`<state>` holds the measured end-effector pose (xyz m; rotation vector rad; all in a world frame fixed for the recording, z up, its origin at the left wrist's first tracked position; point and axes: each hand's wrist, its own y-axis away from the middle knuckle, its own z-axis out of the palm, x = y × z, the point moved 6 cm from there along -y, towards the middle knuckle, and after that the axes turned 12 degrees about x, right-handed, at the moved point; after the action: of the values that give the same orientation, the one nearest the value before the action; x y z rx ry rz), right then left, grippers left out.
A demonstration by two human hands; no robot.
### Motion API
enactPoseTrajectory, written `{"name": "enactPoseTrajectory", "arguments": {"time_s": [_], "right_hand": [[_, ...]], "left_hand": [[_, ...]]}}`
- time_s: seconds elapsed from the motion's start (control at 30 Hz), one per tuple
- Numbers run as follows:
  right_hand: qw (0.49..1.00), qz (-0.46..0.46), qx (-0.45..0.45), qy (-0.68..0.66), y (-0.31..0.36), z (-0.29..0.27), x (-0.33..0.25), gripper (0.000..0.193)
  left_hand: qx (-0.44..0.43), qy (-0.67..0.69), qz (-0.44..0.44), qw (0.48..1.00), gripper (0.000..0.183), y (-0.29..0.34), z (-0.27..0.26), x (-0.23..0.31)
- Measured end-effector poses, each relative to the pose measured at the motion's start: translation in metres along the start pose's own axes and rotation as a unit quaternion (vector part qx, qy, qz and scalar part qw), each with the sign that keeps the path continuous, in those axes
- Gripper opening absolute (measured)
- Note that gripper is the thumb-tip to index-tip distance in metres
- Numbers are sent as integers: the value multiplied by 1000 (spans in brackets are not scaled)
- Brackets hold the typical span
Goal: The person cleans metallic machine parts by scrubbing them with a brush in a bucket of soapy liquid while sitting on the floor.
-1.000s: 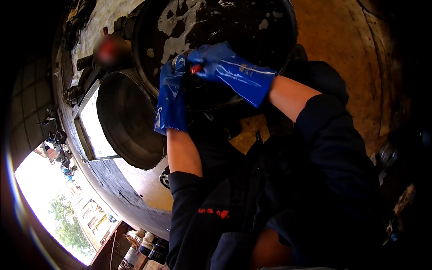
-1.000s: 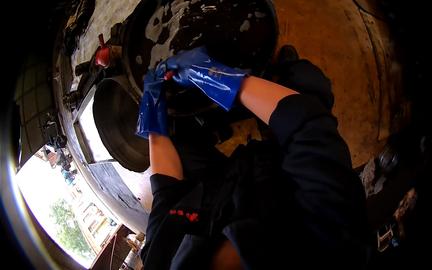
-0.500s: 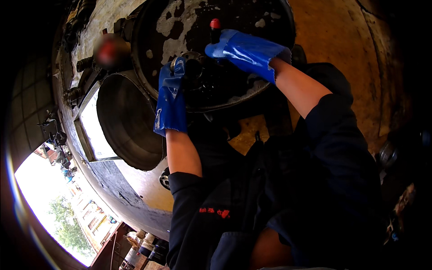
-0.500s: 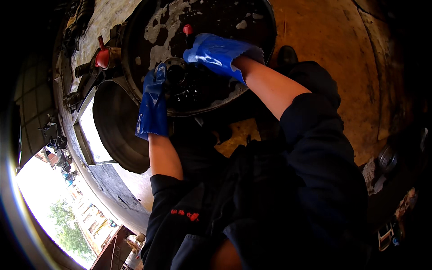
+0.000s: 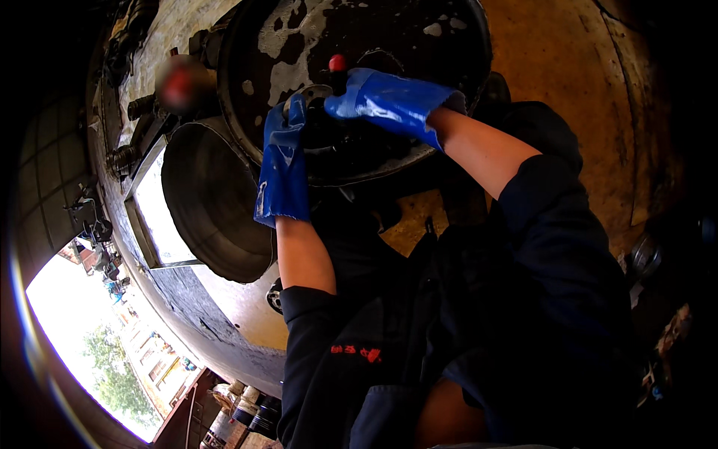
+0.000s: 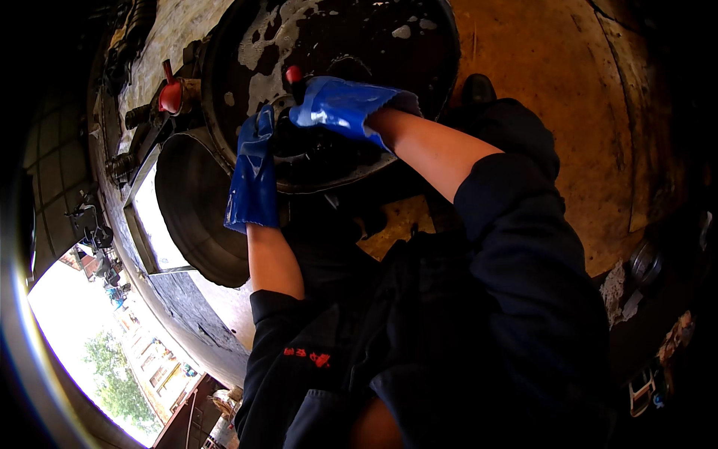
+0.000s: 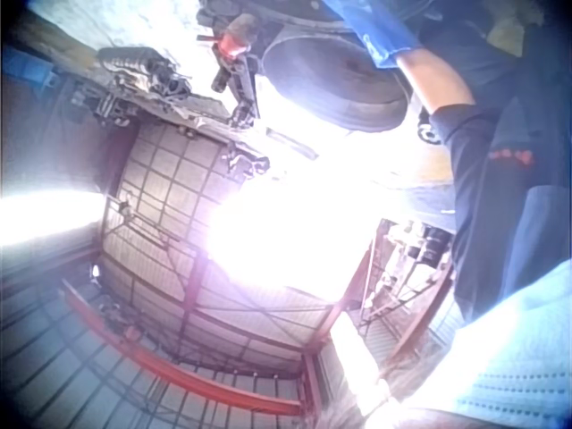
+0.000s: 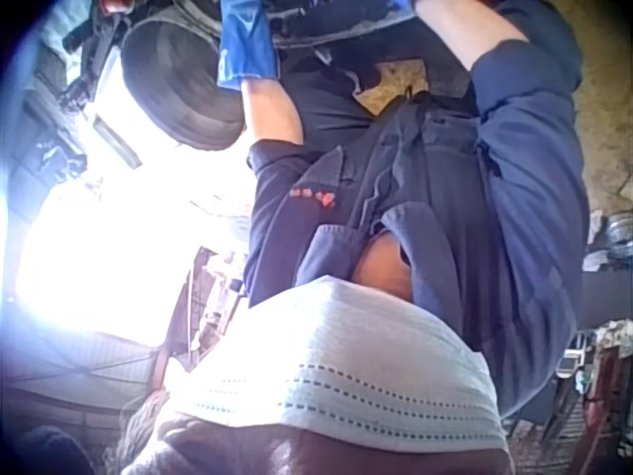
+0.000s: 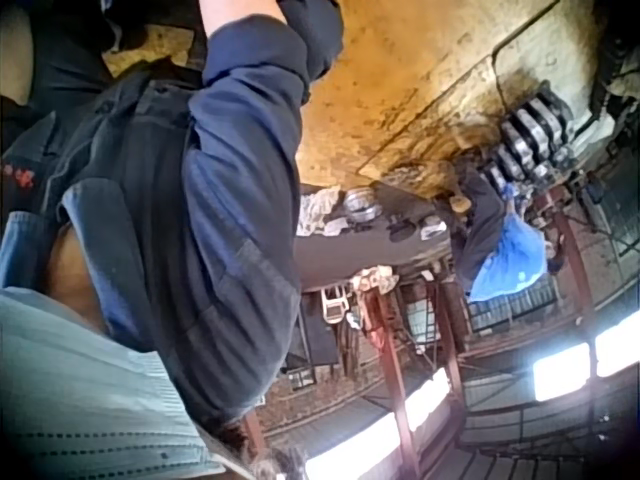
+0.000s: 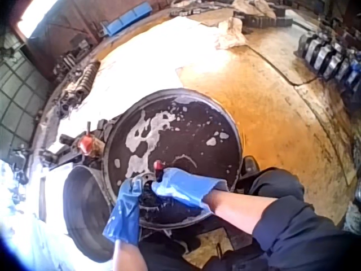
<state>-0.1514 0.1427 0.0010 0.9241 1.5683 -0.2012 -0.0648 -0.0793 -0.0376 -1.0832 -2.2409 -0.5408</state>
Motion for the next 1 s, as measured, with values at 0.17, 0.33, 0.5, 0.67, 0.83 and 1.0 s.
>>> {"name": "enactPoseTrajectory", "arguments": {"time_s": [0.17, 0.33, 0.5, 0.67, 0.83, 1.0], "right_hand": [[912, -185, 21, 366, -27, 39, -11, 38], [941, -188, 16, 280, -25, 31, -17, 24], [979, -196, 55, -3, 21, -16, -15, 31], [996, -41, 18, -79, 8, -8, 7, 48], [944, -212, 91, 236, -17, 21, -4, 24], [927, -233, 76, 283, -21, 24, -3, 28]], "left_hand": [[2, 57, -2, 998, 46, -4, 1, -24], [164, 35, -4, 986, 47, 34, -5, -7], [203, 61, 12, 977, 51, 44, 0, 9], [111, -34, -23, 993, 59, 29, -11, 2], [-136, 24, -150, 979, 58, -7, -16, 26], [-183, 14, -188, 965, 56, -16, -13, 43]]}}
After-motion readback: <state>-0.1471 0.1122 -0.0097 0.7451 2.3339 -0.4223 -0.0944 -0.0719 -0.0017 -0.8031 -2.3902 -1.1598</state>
